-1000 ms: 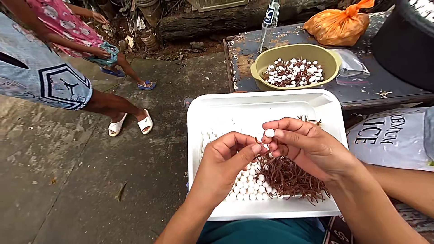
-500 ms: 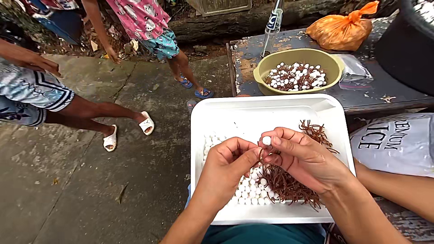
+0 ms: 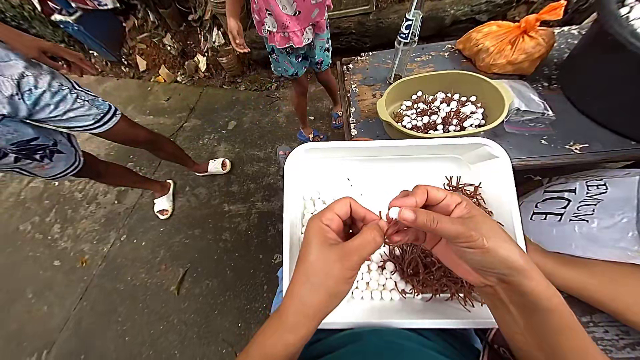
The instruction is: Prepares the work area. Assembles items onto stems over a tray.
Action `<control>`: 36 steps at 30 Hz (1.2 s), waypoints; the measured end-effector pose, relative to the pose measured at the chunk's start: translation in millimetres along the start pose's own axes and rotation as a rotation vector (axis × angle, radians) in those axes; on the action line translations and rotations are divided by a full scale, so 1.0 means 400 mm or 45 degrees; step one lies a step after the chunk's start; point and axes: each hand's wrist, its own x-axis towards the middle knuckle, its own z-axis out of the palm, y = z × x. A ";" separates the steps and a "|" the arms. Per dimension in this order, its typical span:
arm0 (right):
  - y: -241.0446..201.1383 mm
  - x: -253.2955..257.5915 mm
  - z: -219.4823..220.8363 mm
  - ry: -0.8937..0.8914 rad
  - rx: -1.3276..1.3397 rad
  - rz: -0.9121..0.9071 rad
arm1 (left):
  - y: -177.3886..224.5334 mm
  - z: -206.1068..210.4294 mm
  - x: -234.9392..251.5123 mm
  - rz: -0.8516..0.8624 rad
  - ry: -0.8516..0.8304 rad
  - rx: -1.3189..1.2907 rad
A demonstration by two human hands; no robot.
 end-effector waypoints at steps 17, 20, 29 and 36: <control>0.004 -0.006 0.024 0.192 -0.048 -0.060 | -0.022 0.018 0.004 0.134 0.096 0.057; 0.018 0.001 0.018 0.227 0.019 -0.102 | -0.030 0.025 0.016 0.194 0.097 0.033; -0.047 0.035 0.025 0.241 -0.039 -0.252 | 0.036 0.063 0.070 0.286 0.079 0.098; -0.062 0.071 0.021 0.194 -0.148 -0.175 | 0.037 0.037 0.092 0.252 0.075 0.033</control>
